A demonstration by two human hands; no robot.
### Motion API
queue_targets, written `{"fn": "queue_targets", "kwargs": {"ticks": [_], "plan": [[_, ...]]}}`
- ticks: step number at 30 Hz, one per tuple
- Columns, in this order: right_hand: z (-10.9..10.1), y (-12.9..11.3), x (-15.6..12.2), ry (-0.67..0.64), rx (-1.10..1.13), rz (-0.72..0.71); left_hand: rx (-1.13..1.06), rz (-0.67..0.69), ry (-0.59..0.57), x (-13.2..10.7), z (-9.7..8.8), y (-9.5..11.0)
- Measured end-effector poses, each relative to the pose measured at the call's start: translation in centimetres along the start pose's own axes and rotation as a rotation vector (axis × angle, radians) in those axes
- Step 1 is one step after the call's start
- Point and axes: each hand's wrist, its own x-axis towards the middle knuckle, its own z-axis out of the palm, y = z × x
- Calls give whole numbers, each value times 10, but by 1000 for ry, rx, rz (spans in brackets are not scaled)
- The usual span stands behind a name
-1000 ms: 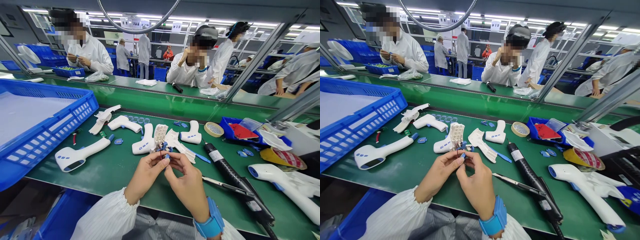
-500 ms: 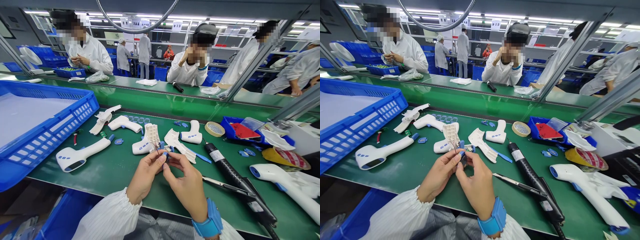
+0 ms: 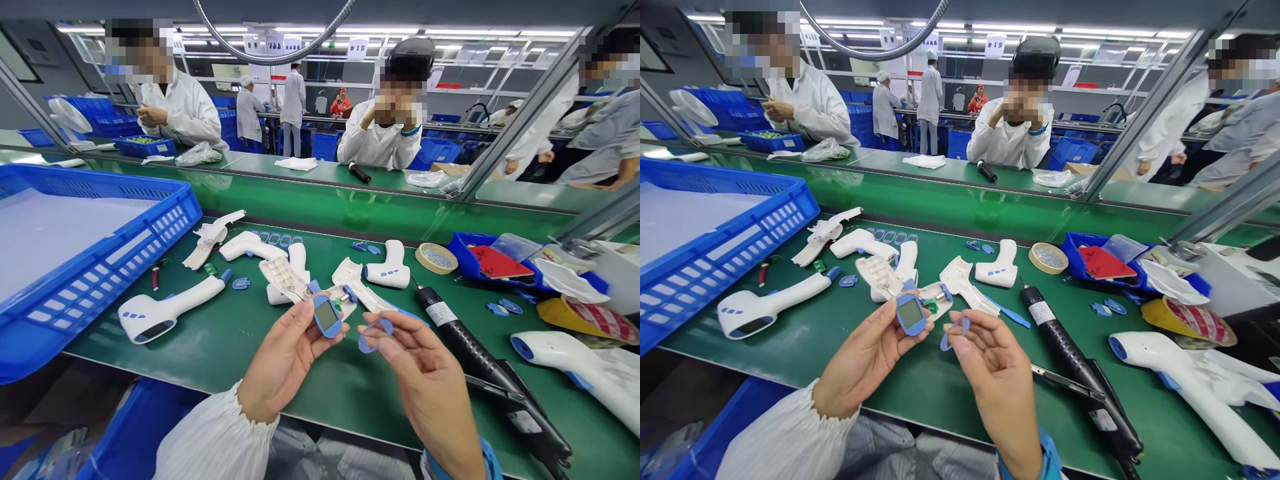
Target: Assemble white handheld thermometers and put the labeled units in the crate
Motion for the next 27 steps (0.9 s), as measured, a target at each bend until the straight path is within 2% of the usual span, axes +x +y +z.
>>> {"fn": "queue_targets", "kwargs": {"ticks": [7,12,19,27], "plan": [[-1,2,-1,-41,447,283,11,-43,-17,-2,-1,-4],[2,11,-4,-11,653,444,118,-55,66,1,-2,-5],[1,16,-1,-26,841,493,221,-83,88,2,-9,-5],[1,14,-3,-33,821,492,247,-96,70,-1,-10,-4]]}}
